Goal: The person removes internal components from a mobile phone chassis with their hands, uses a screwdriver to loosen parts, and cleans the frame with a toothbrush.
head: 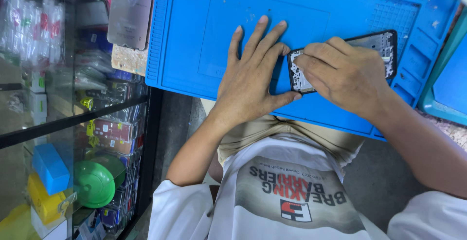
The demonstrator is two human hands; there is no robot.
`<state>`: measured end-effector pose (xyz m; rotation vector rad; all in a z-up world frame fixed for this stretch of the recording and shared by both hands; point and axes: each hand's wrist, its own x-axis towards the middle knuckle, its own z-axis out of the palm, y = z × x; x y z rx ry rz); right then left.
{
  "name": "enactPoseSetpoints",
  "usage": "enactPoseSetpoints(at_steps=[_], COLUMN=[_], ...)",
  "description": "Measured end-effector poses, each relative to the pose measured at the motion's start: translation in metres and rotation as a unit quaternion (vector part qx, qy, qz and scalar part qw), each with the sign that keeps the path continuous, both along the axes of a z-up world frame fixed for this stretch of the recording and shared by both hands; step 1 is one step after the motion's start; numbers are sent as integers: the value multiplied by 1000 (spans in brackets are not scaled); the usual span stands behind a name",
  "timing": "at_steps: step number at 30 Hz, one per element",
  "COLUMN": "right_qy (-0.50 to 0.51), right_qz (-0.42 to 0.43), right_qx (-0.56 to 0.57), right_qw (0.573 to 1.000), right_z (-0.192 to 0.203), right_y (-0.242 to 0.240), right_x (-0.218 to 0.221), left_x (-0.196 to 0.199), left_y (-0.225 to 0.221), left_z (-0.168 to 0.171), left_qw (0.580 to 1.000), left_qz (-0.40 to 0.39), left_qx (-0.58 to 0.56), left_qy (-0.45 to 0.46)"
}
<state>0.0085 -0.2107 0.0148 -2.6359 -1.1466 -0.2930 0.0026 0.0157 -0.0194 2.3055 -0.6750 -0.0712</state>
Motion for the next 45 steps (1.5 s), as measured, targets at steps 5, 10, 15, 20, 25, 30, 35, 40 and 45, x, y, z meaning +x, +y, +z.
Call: enactPoseSetpoints(at_steps=[5, 10, 15, 20, 25, 30, 35, 40, 45], right_qy=[-11, 16, 16, 11, 26, 15, 1, -6, 17], right_qz=[2, 28, -13, 26, 7, -48, -94, -125, -122], right_qx=[-18, 12, 25, 25, 78, 152, 148, 115, 132], right_qw=[1000, 999, 999, 999, 997, 987, 985, 985, 984], right_z=[-3, -1, -5, -7, -13, -14, -14, -11, -7], right_y=[-1, -4, -2, -7, -12, -14, -15, -11, -12], right_x=[0, 10, 4, 4, 2, 2, 2, 2, 5], left_x=[0, -1, 0, -1, -1, 0, 13, 38, 48], left_y=[0, -1, -3, -2, -2, 6, 16, 17, 16], left_z=[0, 1, 0, -1, -2, 2, 7, 6, 4], left_qw=[1000, 1000, 1000, 1000, 1000, 1000, 996, 982, 979], left_qz=[1, 3, 6, 6, 8, -16, -71, -163, -193], left_qx=[0, 4, 9, 14, 12, -15, 4, -8, -23], left_qy=[0, 8, 7, 8, -1, -17, -61, -90, -63])
